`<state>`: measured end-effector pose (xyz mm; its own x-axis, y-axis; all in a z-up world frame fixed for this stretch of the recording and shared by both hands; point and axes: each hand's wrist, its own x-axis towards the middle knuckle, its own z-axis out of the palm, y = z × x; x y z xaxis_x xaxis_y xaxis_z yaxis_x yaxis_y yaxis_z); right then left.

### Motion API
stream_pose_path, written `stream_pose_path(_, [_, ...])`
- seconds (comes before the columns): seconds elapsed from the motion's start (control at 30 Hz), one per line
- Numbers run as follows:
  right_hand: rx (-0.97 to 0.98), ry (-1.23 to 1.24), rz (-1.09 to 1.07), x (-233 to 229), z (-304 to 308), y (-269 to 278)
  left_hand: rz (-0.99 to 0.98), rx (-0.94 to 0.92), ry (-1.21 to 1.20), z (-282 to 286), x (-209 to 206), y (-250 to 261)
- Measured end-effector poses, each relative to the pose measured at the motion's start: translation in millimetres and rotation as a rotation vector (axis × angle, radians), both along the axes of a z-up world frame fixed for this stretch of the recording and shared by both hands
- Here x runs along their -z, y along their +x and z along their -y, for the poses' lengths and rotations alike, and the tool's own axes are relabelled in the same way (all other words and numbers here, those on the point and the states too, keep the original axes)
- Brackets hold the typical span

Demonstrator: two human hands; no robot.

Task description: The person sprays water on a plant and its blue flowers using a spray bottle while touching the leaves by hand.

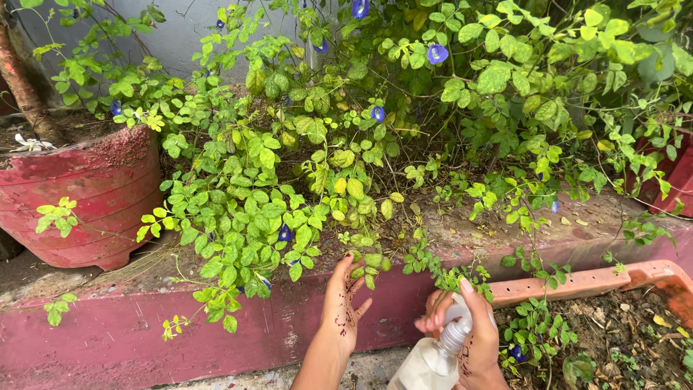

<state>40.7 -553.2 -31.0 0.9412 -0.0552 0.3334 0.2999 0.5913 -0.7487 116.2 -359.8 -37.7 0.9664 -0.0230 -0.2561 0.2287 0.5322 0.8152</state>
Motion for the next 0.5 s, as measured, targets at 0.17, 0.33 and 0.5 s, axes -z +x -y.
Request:
stream_pose_path(0.17, [0.073, -0.034, -0.016, -4.0, -0.7, -1.4, 0.021, 0.006, -0.173, 4.1, -0.3, -2.5])
stream_pose_path(0.33, [0.17, -0.101, -0.088, 11.6, 19.0, 6.6, 0.052, 0.059, -0.366, 6.2, -2.6, -4.4])
stream_pose_path(0.5, [0.355, -0.109, -0.171, 4.7, 34.3, 3.3, 0.02, 0.031, -0.454, 12.0, -5.0, -11.2])
